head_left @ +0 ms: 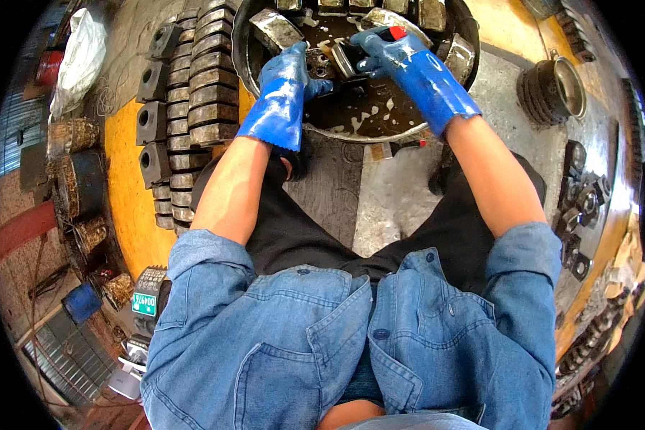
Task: The person cleans greasy metal blocks in a bucket of liquid using a brush, lifting and scrubbing each one before placing it back.
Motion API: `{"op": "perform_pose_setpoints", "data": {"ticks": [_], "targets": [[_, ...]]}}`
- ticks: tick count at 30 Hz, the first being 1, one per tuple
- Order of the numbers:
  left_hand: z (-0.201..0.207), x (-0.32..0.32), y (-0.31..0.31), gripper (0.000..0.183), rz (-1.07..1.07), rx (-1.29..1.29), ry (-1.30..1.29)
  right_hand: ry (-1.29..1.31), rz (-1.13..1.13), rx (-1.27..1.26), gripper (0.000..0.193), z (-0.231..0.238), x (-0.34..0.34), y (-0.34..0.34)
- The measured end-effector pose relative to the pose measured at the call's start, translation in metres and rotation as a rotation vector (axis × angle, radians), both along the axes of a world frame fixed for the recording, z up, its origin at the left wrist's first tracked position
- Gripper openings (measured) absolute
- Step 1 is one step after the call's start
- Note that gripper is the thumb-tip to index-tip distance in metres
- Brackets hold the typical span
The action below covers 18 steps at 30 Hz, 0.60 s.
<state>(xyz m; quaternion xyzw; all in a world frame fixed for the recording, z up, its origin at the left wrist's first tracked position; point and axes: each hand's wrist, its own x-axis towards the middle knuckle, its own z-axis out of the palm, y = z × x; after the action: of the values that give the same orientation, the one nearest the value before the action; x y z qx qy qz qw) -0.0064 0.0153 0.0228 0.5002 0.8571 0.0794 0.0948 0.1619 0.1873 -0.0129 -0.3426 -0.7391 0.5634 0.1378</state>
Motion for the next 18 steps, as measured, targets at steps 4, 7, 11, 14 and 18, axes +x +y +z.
{"op": "perform_pose_setpoints", "data": {"ticks": [4,7,11,14,18], "targets": [[0.004,-0.001,-0.005,0.099,0.024,-0.018,0.007,0.051,-0.057,-0.103,0.044,0.058,0.012,0.003],[0.003,0.002,-0.002,0.099,0.017,-0.008,0.019,0.065,-0.128,-0.247,0.040,0.048,0.021,0.002],[0.002,0.001,-0.006,0.100,0.015,-0.016,0.031,-0.140,-0.094,-0.082,0.039,0.058,0.027,-0.003],[0.006,0.002,-0.003,0.099,0.027,-0.027,0.031,-0.153,-0.070,0.028,0.039,0.062,0.031,-0.004],[0.016,0.006,-0.006,0.095,0.032,-0.016,0.059,-0.097,0.041,0.105,0.037,0.041,0.035,-0.003]]}}
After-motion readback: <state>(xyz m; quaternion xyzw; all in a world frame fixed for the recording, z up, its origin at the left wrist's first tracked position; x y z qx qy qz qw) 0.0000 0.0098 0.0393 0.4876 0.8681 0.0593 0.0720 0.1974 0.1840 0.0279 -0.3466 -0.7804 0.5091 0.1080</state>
